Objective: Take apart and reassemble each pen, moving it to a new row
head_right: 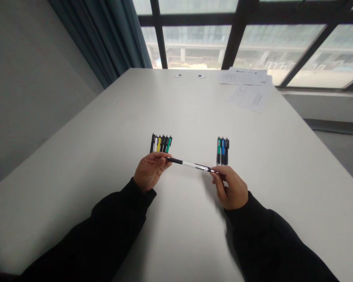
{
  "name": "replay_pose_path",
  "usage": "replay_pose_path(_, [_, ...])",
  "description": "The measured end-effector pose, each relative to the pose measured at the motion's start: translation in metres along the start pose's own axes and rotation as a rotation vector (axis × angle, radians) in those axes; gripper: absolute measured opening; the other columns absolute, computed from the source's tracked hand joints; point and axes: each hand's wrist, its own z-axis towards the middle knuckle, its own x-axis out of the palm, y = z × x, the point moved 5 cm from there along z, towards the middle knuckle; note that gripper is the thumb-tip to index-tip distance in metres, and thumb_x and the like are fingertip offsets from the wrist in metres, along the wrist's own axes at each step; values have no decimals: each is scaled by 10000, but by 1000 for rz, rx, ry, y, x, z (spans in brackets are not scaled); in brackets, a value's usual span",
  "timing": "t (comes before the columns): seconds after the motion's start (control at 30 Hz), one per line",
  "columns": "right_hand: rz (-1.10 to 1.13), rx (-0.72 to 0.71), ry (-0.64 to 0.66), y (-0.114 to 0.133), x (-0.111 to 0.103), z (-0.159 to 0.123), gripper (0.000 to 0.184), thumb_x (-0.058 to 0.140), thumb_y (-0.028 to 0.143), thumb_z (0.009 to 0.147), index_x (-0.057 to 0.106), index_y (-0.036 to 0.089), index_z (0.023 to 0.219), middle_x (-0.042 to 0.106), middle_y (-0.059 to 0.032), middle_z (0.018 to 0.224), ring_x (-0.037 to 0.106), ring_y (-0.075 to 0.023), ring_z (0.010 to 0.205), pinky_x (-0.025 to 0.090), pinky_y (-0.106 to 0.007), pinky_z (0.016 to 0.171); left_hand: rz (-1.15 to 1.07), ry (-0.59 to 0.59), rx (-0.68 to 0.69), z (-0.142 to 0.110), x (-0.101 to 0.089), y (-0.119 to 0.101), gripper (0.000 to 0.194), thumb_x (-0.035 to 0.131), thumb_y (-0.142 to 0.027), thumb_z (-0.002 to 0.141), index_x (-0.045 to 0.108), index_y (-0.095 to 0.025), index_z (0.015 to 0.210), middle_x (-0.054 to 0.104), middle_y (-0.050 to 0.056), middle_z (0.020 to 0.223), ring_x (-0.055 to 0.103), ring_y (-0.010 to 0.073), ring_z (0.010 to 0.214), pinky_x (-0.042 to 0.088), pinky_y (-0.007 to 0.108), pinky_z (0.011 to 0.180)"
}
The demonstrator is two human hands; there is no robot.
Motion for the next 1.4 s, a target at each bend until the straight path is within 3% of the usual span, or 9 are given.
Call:
replay_pose_path(0.17, [-28, -33, 1, 3, -2, 2, 105, 557, 179, 925, 598, 185, 1022, 619, -9, 727, 582, -102, 529, 478, -227, 499, 96, 9, 28, -2, 3, -2, 296, 859, -335, 654, 684, -136, 786, 698, 23, 646, 662, 118, 589, 539, 225, 573])
replay_pose_path(0.3, [-33, -27, 11, 5, -3, 3, 85, 529, 184, 938, 598, 187, 987, 605, -3, 701, 575, -108, 528, 464, -232, 503, 142, 18, 60, -3, 5, -4, 298, 841, -346, 668, 651, -135, 757, 657, 3, 591, 598, 97, 515, 466, 202, 481])
replay_pose_path(0.67, [-30, 27, 44, 2, -1, 3, 181, 473, 300, 971, 608, 191, 918, 605, -13, 660, 567, -125, 518, 440, -241, 476, 263, 16, 45, -3, 1, -3, 333, 787, -419, 718, 598, -144, 720, 618, -11, 572, 526, 78, 476, 407, 205, 461])
replay_pose_path(0.97, [-46, 19, 75, 2, -1, 2, 226, 456, 293, 979, 596, 192, 833, 591, -10, 648, 562, -122, 532, 431, -236, 490, 331, 56, 79, -3, -1, -1, 342, 720, -427, 799, 553, -151, 683, 588, -26, 552, 500, 69, 463, 386, 201, 462])
replay_pose_path(1.4, [-41, -14, 110, 6, 1, 4, 282, 415, 279, 996, 569, 197, 774, 574, -2, 631, 540, -122, 539, 424, -253, 549, 487, 14, 67, -7, -3, -2, 445, 662, -530, 815, 540, -159, 600, 521, -38, 500, 434, 57, 413, 338, 192, 409])
